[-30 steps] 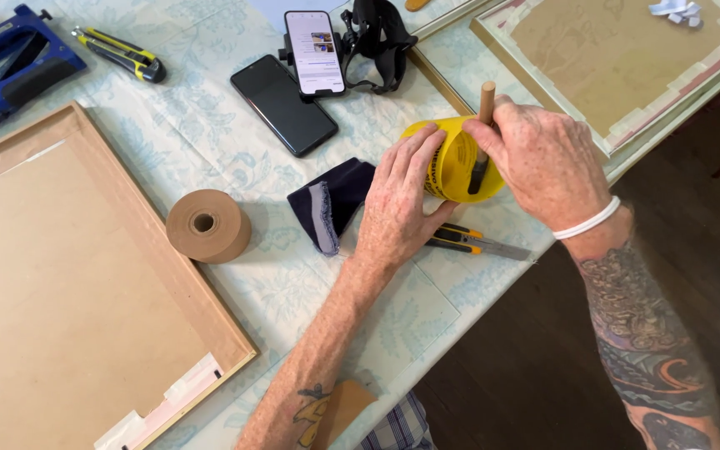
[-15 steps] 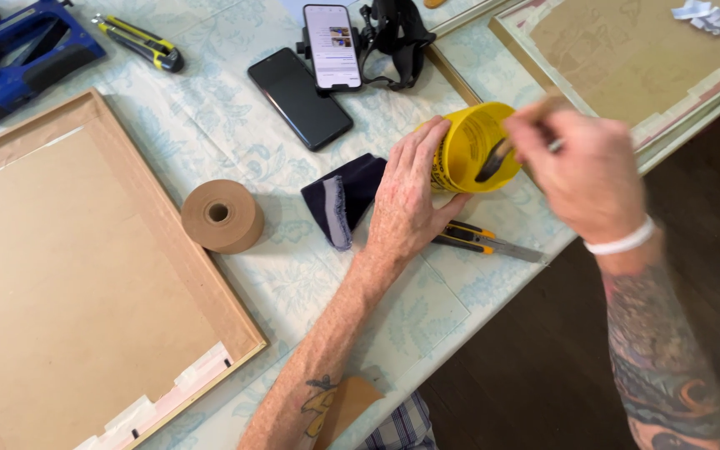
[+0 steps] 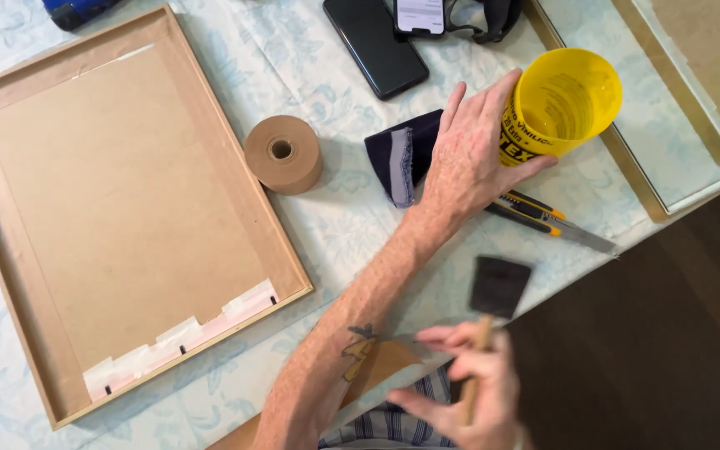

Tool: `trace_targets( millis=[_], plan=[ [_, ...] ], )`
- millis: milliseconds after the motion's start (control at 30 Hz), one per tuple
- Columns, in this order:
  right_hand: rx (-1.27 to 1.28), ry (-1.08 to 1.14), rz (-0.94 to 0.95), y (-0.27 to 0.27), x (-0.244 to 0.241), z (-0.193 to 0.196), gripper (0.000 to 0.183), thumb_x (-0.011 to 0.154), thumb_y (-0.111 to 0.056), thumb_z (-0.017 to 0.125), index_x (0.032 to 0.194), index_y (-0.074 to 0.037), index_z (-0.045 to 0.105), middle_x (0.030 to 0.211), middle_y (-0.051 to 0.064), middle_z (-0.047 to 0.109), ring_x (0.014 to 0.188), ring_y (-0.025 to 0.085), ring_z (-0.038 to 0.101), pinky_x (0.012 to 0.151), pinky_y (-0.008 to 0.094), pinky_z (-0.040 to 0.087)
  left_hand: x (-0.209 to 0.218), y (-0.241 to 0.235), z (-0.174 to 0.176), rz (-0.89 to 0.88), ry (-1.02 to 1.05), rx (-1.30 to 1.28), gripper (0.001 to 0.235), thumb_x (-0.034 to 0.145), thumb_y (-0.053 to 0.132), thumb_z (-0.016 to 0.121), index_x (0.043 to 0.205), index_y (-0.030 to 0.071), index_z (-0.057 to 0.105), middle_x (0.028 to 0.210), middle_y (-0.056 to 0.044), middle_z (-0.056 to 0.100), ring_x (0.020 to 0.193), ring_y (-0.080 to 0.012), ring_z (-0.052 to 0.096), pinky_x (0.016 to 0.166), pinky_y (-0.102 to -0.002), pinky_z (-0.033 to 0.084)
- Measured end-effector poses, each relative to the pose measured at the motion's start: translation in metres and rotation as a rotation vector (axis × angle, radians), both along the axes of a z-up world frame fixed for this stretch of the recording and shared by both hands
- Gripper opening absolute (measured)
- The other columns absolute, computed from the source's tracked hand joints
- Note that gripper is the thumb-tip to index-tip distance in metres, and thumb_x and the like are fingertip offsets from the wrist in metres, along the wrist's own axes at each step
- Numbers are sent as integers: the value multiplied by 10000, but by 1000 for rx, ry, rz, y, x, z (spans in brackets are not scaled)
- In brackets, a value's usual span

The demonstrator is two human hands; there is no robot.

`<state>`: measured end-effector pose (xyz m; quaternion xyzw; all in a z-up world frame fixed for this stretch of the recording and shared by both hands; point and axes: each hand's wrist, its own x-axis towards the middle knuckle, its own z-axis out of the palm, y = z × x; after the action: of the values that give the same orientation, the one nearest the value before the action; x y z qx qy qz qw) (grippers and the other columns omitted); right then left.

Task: Applying brown paper tape to the back of a picture frame to seal the backing and glass.

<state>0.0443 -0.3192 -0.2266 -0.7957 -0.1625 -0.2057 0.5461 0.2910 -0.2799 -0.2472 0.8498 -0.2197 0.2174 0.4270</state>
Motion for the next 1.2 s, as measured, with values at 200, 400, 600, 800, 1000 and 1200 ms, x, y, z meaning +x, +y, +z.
trace_targets(
  millis=[200,400,600,800,1000,1200],
  plan=[
    [-55,-23,-79,35,5,-9,497,793,56,808,895,-98,347,989,120,454,793,235,771,697,303,687,2,4,5,-36,-61,-19,1074,782,507,922,1548,72,308,1414,-98,631,1329,-264,631,1323,-619,326],
    [-89,121,-129,41,7,-7,445,815,10,787,861,-111,361,921,131,567,596,126,701,557,203,660,0,26,64,-341,304,-231,1105,770,233,714,1605,-41,45,1591,-286,378,1501,-431,367,1320,-565,107],
    [-76,3,-136,41,5,-25,429,799,38,784,871,-103,386,938,122,575,801,137,740,555,166,659,-71,86,169,-196,88,-116,799,874,201,796,1508,21,344,1563,-201,464,1419,-360,554,1173,-486,520],
    [-105,54,-192,51,3,-25,395,853,-102,736,1142,2,488,1094,179,616,975,289,691,864,361,561,-258,183,168,-15,-235,529,274,1073,-27,422,1197,-56,664,1090,-154,641,1001,-261,690,818,-322,557],
    [2,72,-7,80,6,5,379,859,104,708,920,-75,380,997,141,519,910,216,672,821,325,596,-355,254,53,297,66,672,307,938,179,702,1214,47,677,1112,-126,688,875,-259,636,689,-398,496],
    [-103,12,33,91,0,0,346,891,153,665,954,-60,399,995,141,443,960,279,617,906,385,567,-373,265,30,544,161,599,247,947,26,526,1165,105,613,1164,-44,585,1046,-244,584,837,-402,422]
  ],
)
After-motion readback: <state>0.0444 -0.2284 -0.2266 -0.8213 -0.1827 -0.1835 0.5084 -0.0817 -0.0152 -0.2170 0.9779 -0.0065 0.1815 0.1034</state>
